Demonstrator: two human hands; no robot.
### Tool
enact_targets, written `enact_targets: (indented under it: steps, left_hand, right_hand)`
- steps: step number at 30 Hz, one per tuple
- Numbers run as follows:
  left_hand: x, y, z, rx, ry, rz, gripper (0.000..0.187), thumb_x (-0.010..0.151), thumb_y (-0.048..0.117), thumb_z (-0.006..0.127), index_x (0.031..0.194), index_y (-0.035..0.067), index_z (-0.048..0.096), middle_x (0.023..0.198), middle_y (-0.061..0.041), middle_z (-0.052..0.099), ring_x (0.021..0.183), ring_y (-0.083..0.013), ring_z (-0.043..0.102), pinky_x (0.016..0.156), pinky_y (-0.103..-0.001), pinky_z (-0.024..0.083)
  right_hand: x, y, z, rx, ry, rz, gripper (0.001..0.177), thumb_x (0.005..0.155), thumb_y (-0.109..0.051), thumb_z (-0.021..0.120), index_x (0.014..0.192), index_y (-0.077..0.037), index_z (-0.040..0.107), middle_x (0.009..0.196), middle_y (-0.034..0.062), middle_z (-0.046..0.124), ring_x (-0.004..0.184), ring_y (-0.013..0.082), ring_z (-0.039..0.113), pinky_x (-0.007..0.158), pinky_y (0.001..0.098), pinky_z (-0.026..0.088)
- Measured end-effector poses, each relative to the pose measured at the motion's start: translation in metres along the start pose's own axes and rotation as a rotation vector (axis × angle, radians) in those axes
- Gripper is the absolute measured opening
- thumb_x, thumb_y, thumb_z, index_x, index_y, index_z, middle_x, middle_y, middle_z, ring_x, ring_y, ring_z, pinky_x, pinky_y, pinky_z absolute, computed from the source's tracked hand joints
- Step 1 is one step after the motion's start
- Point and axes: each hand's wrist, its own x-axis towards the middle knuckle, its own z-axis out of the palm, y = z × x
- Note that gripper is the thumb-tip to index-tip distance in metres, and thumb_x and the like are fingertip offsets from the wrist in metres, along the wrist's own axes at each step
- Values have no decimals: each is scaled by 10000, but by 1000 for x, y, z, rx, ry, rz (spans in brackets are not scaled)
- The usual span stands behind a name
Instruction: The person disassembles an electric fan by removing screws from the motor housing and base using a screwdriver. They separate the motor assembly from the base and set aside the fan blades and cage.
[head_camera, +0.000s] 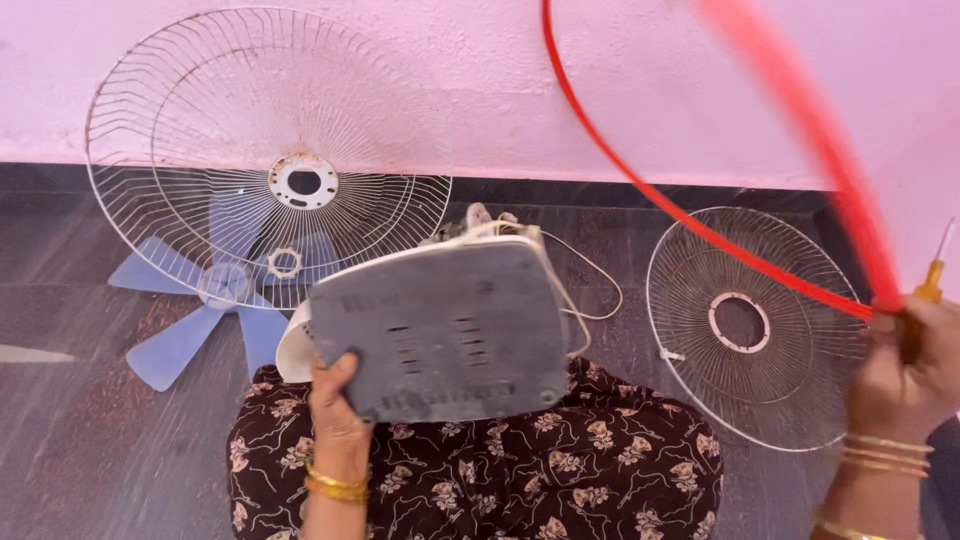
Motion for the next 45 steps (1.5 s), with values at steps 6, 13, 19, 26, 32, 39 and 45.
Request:
enact_targets:
  steps: [6,13,19,26,32,39,45]
  left_hand:
    - [-2,-24,49,17,-183,-32,728,691,126,849,1366,12,601,1146,-115,699,1053,-266,698,964,-427,613]
    - [9,-41,80,-114,-243,-5,685,746,71,822,1389,20,592,1188,-109,716,1064,-223,695,971,-377,595]
    - [10,-51,93,-104,-237,8,635,767,81,814,1366,34,608,1180,-93,718,1062,-197,688,973,-350,575]
    - [3,-62,106,-61,-133,22,532,797,93,786,1304,49,631,1143,-53,709,1034,-166,668,948,-327,548]
    - [-4,-73,128,-137,-183,-57,329,866,113,768,1158,32,642,1069,-71,693,970,-184,647,891,-355,542]
    - [-4,-69,147,-77,-161,-71,356,878,149,752,1204,38,661,1092,-39,696,995,-143,639,911,-311,516]
    - [-6,-65,153,-82,-177,-91,378,894,183,762,1226,35,659,1102,-47,694,1023,-152,641,924,-315,521]
  right_hand:
    - [-36,30,-8,-620,-97,-258,86,1055,-73,699,1121,-126,692,1121,77,668,861,235,672,752,308,555]
    - [-117,88,8,-898,-515,51,225,998,-185,671,1205,-258,721,1030,16,698,840,212,716,619,348,560]
    - [-138,72,54,-795,-710,191,232,934,-246,670,1161,-220,710,1182,68,722,862,325,727,701,456,584]
    - [-99,-87,70,369,-363,691,526,943,-80,607,1447,-223,551,1166,81,741,769,137,667,661,281,563]
    - [-105,-220,84,566,-652,575,318,867,-88,689,1182,-58,721,882,47,808,510,55,551,462,226,437]
    - [-92,-259,80,364,-608,411,275,852,-76,707,1121,-22,725,711,35,758,541,51,635,510,229,500]
    - [-80,-265,79,358,-624,379,286,858,-69,685,1135,1,708,733,60,761,559,50,671,515,223,522]
